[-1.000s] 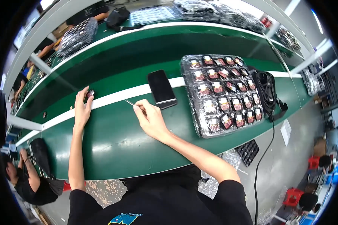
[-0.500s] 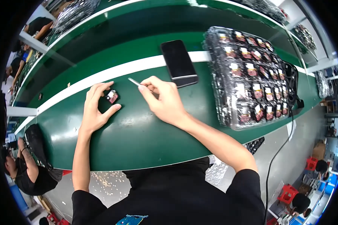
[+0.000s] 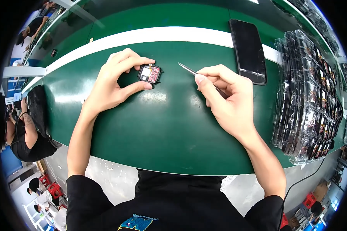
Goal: Perform final assembly and component placement for smartwatches at an industrial production line.
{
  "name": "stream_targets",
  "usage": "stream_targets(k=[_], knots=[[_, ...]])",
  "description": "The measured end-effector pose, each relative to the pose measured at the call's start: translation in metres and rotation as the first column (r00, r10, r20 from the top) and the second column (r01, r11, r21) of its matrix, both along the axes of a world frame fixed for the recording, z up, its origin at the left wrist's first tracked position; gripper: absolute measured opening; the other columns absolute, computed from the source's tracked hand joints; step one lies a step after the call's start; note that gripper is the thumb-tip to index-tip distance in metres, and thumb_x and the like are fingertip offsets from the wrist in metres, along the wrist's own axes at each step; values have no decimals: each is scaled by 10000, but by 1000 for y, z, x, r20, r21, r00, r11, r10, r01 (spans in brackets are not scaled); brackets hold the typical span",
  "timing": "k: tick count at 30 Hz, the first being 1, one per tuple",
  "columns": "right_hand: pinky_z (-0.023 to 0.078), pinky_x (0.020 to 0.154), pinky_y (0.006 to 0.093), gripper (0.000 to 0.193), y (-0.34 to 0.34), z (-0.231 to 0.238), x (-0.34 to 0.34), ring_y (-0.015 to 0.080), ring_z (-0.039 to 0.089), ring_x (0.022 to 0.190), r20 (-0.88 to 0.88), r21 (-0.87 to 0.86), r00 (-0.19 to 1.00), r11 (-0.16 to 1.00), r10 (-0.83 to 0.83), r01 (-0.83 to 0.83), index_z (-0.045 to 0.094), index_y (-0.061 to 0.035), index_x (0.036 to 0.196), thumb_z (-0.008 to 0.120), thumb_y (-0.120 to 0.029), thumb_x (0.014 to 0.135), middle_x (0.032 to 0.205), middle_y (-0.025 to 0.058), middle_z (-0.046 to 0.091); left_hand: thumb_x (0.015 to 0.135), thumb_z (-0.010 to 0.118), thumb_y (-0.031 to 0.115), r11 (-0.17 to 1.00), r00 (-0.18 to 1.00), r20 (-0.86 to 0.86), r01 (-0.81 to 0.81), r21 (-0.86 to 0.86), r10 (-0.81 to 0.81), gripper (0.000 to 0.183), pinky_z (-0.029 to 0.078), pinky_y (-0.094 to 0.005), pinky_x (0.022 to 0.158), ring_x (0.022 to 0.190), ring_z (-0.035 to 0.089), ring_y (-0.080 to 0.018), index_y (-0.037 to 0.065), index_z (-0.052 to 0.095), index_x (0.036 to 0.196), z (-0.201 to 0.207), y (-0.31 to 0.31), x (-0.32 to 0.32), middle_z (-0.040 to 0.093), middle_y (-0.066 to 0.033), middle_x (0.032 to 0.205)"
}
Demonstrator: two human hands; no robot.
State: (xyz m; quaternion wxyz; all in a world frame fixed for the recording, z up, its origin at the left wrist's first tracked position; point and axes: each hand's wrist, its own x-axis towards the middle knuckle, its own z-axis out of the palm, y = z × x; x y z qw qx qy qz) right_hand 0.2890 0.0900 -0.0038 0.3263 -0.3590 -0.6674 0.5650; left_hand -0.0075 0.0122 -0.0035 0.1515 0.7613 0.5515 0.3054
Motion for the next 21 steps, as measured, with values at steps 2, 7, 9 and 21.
stream_targets(k=[2,7,9,21], knots=[[380,577,183,135,-1,-1,1,-20,537,677,20,8,1000,1000,10,-10,768,40,1120,740,-87,1080,795,-30,702,772,959,152,1000,1000,13,-20,13,20,556,469,-351,881,887,542,-201,128,774,1296,-3,-2,4,650,-4,1004],[440,606,186,94,-6,5,1,-1,588,691,4,40,999,998,48,-48,770,58,1078,768,-8,1012,803,-5,736,777,954,159,996,997,68,49,-71,-45,564,426,-336,853,812,502,-187,120,761,1305,3,-10,25,653,20,1008],[438,595,190,77,-6,1,1,1,588,683,13,85,998,994,66,-67,774,61,1043,773,5,990,785,-2,733,776,954,169,993,995,74,69,-91,-63,557,407,-333,862,812,529,-182,115,765,1298,3,-11,27,655,17,990],[419,497,258,47,-9,-4,-11,91,583,548,192,398,980,908,55,-129,766,25,885,808,11,871,688,57,680,726,975,222,988,991,84,112,-103,-104,563,415,-346,865,809,606,-203,80,812,1245,-3,-8,22,693,-38,900]])
